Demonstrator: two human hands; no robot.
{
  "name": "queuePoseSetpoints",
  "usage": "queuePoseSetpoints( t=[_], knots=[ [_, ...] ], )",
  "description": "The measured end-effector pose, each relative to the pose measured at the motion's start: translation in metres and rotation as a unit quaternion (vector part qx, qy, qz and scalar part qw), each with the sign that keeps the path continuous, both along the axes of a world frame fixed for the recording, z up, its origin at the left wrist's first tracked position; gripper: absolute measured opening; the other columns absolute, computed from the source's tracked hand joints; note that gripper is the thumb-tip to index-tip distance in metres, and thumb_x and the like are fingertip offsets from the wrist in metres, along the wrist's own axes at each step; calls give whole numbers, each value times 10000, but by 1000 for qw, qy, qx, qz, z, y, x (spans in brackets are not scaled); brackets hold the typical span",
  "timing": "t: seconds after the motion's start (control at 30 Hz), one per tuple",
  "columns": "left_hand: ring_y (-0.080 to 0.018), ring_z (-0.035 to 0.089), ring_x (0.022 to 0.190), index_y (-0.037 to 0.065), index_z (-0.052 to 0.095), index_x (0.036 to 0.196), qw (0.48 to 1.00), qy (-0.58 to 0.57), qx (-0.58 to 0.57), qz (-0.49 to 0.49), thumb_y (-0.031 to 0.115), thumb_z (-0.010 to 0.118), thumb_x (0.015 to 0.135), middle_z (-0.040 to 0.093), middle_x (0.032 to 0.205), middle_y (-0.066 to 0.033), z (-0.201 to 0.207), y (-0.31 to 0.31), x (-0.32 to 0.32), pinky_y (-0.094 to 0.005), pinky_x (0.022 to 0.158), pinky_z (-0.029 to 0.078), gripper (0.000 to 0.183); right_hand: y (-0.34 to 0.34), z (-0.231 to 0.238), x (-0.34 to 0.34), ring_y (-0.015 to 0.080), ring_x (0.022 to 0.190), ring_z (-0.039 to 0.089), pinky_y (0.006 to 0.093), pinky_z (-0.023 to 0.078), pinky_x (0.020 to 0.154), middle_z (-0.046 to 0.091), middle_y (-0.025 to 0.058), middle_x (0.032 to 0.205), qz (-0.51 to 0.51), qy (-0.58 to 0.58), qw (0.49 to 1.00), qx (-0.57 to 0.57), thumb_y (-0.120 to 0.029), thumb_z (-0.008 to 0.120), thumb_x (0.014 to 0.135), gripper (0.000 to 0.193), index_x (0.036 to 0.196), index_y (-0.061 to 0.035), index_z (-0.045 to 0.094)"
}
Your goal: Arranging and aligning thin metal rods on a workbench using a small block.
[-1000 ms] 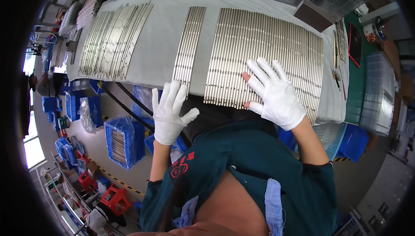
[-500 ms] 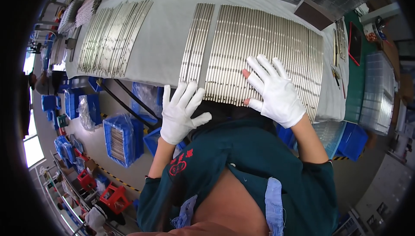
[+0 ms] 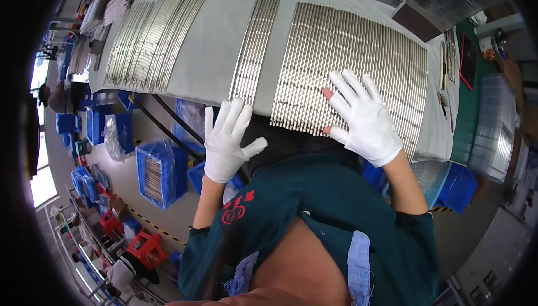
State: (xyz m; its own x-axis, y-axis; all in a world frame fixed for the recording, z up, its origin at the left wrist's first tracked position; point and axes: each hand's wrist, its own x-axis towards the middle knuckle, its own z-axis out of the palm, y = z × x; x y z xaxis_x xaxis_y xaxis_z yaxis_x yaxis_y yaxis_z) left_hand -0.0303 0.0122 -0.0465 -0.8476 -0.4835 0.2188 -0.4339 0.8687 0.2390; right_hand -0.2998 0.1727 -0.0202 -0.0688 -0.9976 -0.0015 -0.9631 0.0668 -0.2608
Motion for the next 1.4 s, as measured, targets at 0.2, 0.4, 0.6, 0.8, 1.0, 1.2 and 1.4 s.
queuePoseSetpoints(
  t=[0.2, 0.4, 0.6, 0.8, 1.0, 1.2, 1.4],
  knots=[
    [-235, 517, 1283, 119, 597, 1316, 997, 7, 49, -57, 503, 808, 701, 568, 1365, -39, 3, 15, -14, -573, 1099, 330, 755, 0, 1, -2, 407, 1479, 341, 550, 233, 1224, 398, 186, 1590, 6, -3, 1000, 1, -434, 716, 835, 747, 1451, -64, 511],
    [-238, 520, 1267, 137, 607, 1308, 997, 5, 37, -64, 516, 796, 708, 570, 1356, -34, 1, 14, -14, -575, 1086, 336, 735, -1, 2, 0, 388, 1475, 354, 538, 241, 1224, 420, 173, 1577, 2, -6, 1000, -3, -423, 721, 847, 696, 1410, -51, 555],
    [-386, 475, 1356, 106, 524, 1437, 998, -43, 26, 23, 482, 792, 756, 514, 1472, -151, 1, 1, 5, -631, 1129, 309, 823, 0, 2, -1, 388, 1470, 360, 534, 242, 1224, 425, 177, 1571, -2, -5, 1000, -4, -428, 721, 846, 703, 1413, -49, 551],
    [-376, 445, 1409, 81, 485, 1491, 995, -37, -12, 87, 517, 770, 789, 490, 1524, -164, -3, -7, 16, -592, 1188, 252, 874, 3, 4, 0, 386, 1465, 368, 537, 252, 1217, 431, 183, 1561, -14, -34, 998, -43, -367, 772, 804, 739, 1412, -24, 531],
    [-343, 519, 1265, 61, 540, 1365, 995, -22, 49, -84, 492, 800, 713, 561, 1363, -132, 24, 8, -34, -588, 1096, 328, 824, 15, -3, -2, 392, 1459, 371, 545, 257, 1211, 423, 196, 1561, -62, -21, 997, -38, -362, 754, 821, 720, 1409, -14, 525],
    [-288, 539, 1256, 99, 567, 1330, 984, -9, 52, -168, 475, 811, 709, 560, 1362, -98, 17, 24, -53, -609, 1052, 360, 766, 11, 1, 2, 380, 1464, 365, 531, 247, 1217, 432, 196, 1553, -64, -3, 998, -15, -392, 731, 848, 719, 1426, -17, 526],
    [-307, 514, 1315, 115, 539, 1397, 994, -40, 28, -100, 458, 820, 722, 542, 1420, -111, 12, 13, -32, -631, 1106, 302, 808, 14, 1, 0, 378, 1469, 361, 530, 244, 1216, 431, 199, 1556, -70, -3, 997, -11, -402, 718, 864, 723, 1445, -24, 514]
  ],
)
